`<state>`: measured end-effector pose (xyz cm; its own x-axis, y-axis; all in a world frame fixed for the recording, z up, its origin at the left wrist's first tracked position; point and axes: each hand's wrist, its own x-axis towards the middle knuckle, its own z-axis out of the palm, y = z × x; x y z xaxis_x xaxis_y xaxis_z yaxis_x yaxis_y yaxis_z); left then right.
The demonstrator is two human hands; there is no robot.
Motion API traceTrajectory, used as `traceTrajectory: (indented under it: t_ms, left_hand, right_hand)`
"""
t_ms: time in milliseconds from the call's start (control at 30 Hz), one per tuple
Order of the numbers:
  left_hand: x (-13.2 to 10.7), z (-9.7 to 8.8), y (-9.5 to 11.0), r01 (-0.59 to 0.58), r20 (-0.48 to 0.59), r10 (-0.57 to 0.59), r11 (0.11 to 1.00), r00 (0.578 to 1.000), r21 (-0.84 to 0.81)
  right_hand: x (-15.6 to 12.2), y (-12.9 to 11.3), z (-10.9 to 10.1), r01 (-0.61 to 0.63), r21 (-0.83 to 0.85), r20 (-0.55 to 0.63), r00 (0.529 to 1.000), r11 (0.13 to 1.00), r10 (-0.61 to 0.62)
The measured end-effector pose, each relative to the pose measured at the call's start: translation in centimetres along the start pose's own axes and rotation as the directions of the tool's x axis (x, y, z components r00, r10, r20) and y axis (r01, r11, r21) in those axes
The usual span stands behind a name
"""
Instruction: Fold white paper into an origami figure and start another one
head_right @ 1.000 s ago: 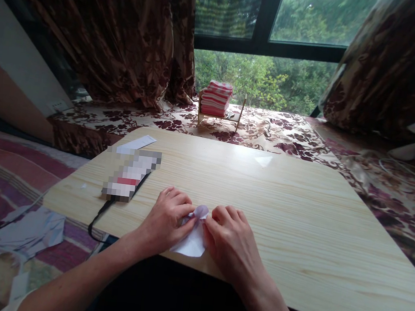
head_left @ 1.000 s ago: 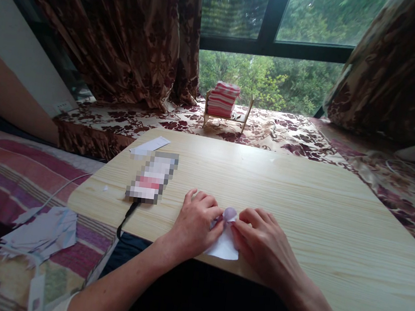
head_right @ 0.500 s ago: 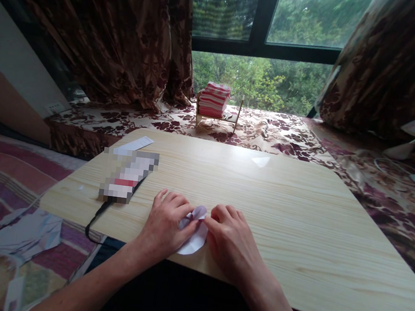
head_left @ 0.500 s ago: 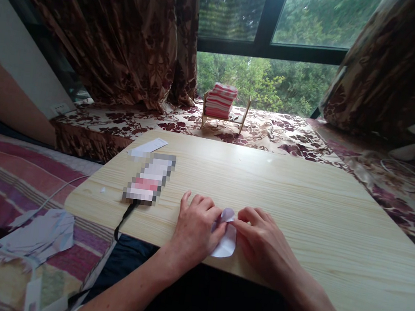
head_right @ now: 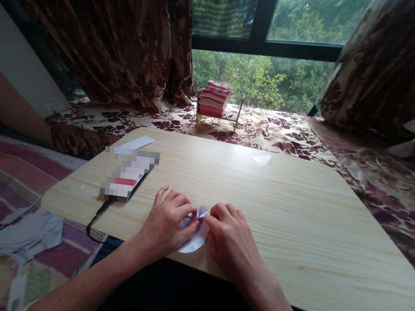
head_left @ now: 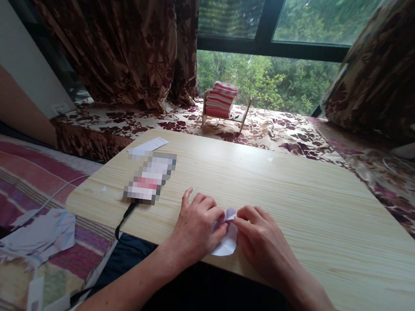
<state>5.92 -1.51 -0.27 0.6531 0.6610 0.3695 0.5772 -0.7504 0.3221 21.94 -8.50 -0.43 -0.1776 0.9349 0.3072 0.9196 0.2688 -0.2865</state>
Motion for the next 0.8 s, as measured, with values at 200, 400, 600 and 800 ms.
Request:
traceTrajectory:
  t_ms: [200, 400, 600, 800]
  left_hand:
    - [-0.1, 0.4, 0.6, 0.048, -0.022, -0.047, 0.999, 0.999, 0.022]
    - [-0.3, 0.4, 0.9, 0.075, -0.03, -0.073, 0.996, 0.997, 0.046]
    - [-0.3, 0.4, 1.0, 0.084, -0.033, -0.083, 0.995, 0.996, 0.051]
    - [-0.4, 0.4, 1.0, 0.097, -0.025, -0.097, 0.995, 0.995, 0.027]
  right_hand:
    - [-0.1, 0.0, 0.0, -0.003, -0.002, -0.018, 1.0, 1.0, 0.003]
    - [-0.3, 0.7, -0.1, -0.028, -0.029, -0.132, 0.991, 0.999, 0.024]
    - [0.2, 0.0, -0.1, 0.007, 0.02, -0.11, 0.994, 1.0, -0.004]
    - [0.4, -0.7, -0.1, 0.015, 0.055, -0.091, 0.996, 0.998, -0.01]
